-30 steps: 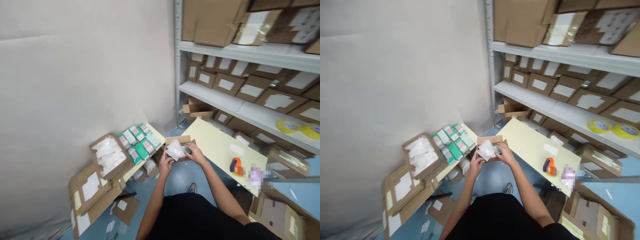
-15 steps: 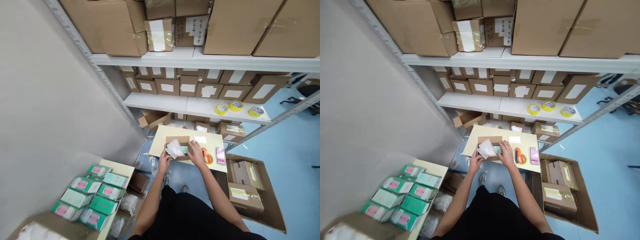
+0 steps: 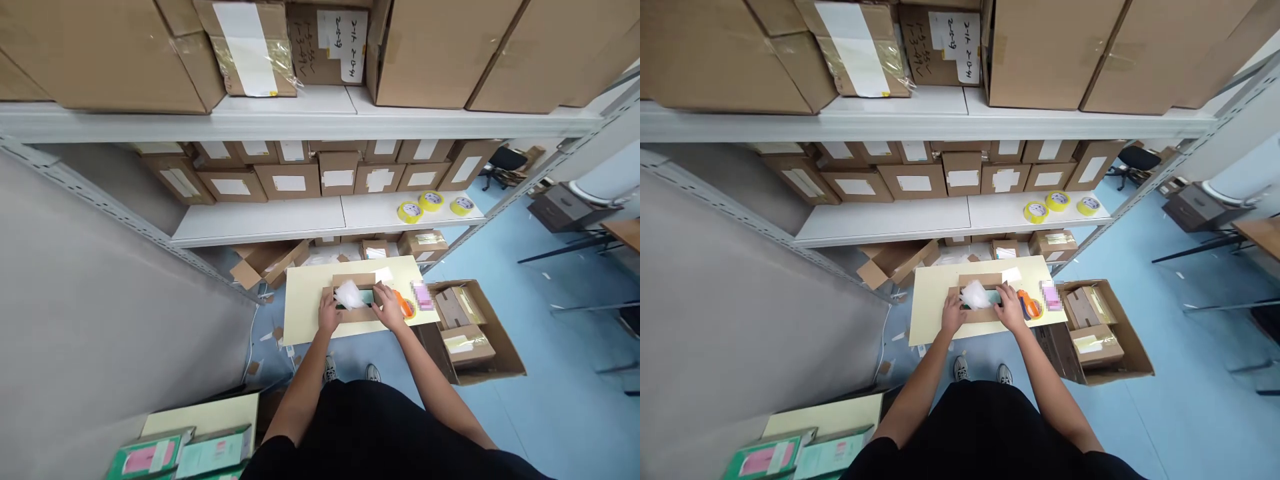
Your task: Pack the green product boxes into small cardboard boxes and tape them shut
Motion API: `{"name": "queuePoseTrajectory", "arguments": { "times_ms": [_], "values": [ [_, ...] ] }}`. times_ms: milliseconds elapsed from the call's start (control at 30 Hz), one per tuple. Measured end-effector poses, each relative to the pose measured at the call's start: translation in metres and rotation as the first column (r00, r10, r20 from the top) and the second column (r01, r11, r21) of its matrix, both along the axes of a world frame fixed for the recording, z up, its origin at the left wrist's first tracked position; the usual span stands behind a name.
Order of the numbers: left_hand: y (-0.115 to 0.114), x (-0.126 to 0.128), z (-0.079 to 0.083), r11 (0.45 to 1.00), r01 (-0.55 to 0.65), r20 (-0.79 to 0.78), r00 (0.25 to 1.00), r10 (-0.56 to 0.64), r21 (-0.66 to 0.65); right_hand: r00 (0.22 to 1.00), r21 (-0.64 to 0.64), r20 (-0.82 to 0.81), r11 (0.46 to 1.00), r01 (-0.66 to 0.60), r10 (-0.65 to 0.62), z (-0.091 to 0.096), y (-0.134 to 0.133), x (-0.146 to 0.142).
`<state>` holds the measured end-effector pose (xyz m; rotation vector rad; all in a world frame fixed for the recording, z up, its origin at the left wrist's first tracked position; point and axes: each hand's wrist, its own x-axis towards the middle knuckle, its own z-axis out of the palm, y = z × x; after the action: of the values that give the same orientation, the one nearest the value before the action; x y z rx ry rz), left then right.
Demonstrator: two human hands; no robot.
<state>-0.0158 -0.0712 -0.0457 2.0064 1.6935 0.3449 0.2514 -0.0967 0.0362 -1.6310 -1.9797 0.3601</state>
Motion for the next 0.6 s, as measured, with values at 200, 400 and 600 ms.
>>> {"name": "queuePoseTrajectory", "arguments": {
  "times_ms": [200, 400, 600],
  "values": [
    [0.019, 0.026, 0.003, 0.971, 0.237, -0.028, 0.971, -0.238, -0.034, 0.995, -0.032, -0.002, 0.994, 0.103, -0.103, -0.005, -0.005, -0.006],
    [0.034, 0.071, 0.004, 0.961, 0.218, 0.112, 0.973, -0.202, -0.167, 0.985, -0.055, -0.021, 0.984, 0.172, -0.174, -0.013, -0.019, 0.000],
    [0.031, 0.017, 0.009, 0.995, -0.100, 0.168, 0.981, 0.094, 0.024, 0.969, -0.143, -0.057, 0.963, 0.229, -0.239, -0.031, -0.016, 0.020]
  ]
}}
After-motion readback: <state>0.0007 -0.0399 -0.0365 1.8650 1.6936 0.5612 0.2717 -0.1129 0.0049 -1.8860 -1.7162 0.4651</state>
